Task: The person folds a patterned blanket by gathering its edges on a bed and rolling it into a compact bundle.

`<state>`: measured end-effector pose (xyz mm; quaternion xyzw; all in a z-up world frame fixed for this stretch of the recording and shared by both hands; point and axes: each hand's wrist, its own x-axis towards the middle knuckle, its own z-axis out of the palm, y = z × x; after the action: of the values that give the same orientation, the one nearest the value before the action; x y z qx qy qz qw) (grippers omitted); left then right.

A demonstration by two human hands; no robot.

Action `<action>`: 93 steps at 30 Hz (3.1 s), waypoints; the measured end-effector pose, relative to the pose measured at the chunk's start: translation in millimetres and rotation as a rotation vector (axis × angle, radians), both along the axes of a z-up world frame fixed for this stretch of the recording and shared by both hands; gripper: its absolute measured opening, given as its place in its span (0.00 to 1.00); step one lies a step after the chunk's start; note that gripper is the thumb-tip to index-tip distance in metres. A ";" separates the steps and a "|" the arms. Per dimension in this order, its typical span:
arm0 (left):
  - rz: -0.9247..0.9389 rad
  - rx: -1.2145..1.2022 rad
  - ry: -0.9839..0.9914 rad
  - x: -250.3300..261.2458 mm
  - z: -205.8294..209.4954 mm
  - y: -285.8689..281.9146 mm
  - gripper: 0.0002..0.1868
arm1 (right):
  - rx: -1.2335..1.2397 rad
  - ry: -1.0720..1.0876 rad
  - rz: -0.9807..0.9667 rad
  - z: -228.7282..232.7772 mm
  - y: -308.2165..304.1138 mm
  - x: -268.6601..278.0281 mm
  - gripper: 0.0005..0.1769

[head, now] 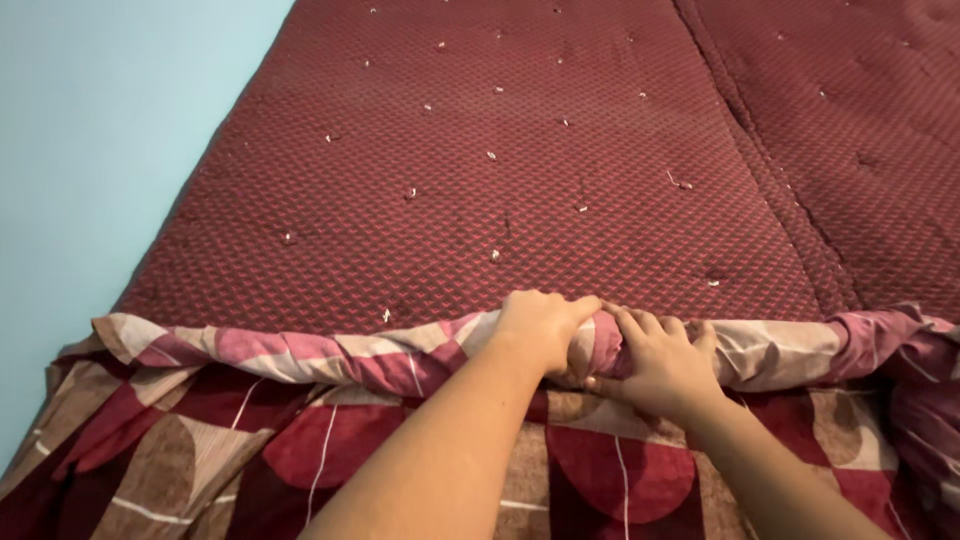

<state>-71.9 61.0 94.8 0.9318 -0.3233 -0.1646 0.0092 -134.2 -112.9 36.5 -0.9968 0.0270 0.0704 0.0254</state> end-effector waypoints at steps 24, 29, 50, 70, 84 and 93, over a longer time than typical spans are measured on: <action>0.339 -0.128 0.568 20.0 -30.9 38.7 0.70 | -0.048 -0.060 0.007 -7.1 11.0 -30.6 0.58; 0.461 0.031 0.354 -36.8 -9.5 59.5 0.64 | 0.016 0.282 0.039 3.1 9.8 -9.9 0.71; 0.267 0.114 0.011 -29.0 -36.9 110.9 0.20 | 0.006 -0.222 0.148 18.6 122.9 -36.8 0.63; 0.138 0.236 0.547 21.5 -6.1 177.8 0.22 | 0.000 -0.004 0.238 28.4 191.1 0.2 0.24; 0.841 -0.455 0.691 -4.4 -61.1 133.4 0.21 | 0.588 0.175 -0.012 35.0 188.0 0.1 0.41; 0.533 -0.182 0.434 1.3 -79.9 137.9 0.24 | 0.174 -0.021 0.198 15.7 195.6 -10.6 0.30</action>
<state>-70.6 198.9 14.9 0.9222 -0.0728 -0.3210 0.2031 -144.9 82.6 52.2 -0.9893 -0.0779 0.0644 0.1049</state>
